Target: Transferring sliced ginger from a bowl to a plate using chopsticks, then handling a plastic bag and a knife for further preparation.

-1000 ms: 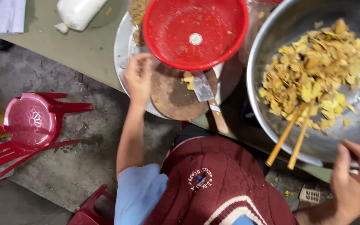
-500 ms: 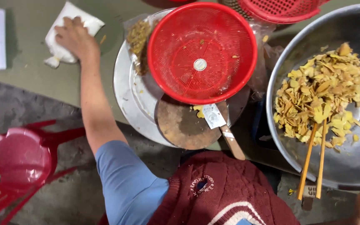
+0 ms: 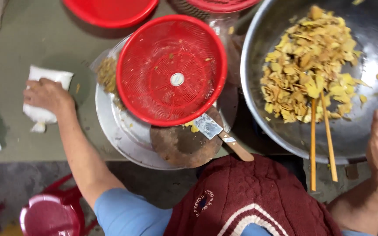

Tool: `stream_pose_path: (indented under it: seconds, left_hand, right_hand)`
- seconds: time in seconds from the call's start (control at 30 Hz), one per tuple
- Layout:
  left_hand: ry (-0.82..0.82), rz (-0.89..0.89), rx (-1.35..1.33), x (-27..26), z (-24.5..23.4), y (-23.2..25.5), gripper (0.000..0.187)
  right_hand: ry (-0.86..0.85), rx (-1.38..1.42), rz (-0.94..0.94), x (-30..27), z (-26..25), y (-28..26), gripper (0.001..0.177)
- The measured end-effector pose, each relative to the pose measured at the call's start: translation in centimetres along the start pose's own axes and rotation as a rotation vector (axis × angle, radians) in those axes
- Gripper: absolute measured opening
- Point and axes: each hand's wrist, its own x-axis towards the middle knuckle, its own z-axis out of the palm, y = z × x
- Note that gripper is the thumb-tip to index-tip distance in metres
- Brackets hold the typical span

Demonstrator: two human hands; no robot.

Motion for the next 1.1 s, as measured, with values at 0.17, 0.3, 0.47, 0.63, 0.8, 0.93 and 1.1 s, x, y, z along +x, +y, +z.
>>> stream_pose_path:
  seconds: [0.17, 0.3, 0.47, 0.63, 0.8, 0.93, 1.1]
  left_hand:
    - [-0.116, 0.083, -0.93, -0.9, -8.7, 4.4, 0.01]
    - [-0.494, 0.042, -1.363, -1.5, -15.9, 6.9, 0.03]
    - [-0.27, -0.074, -1.385, -4.0, -16.6, 5.2, 0.023]
    - [-0.31, -0.345, -1.5, -11.1, -20.7, 6.0, 0.01]
    - [-0.368, -0.161, -1.413, -17.7, -23.1, 8.7, 0.008]
    - [-0.547, -0.287, -1.495, -17.3, -29.3, 11.6, 0.025]
    - [-0.571, -0.424, -1.794, -17.0, -26.7, 12.1, 0.048]
  right_hand:
    - [0.046, 0.049, -0.042, 0.9, -0.6, -1.5, 0.024]
    - [0.049, 0.092, -0.094, 1.6, -0.8, -2.8, 0.014]
    - [0.061, 0.125, -0.1, 0.7, -1.1, -2.7, 0.016]
    - [0.085, 0.19, 0.17, -3.3, -1.3, -2.0, 0.017]
    - [0.114, 0.305, -0.04, -3.8, -2.8, -9.9, 0.034]
    - [-0.388, 0.506, -0.684, -2.2, -5.0, -11.9, 0.032]
    - [-0.371, 0.637, -0.669, 0.0, 0.8, -20.7, 0.018]
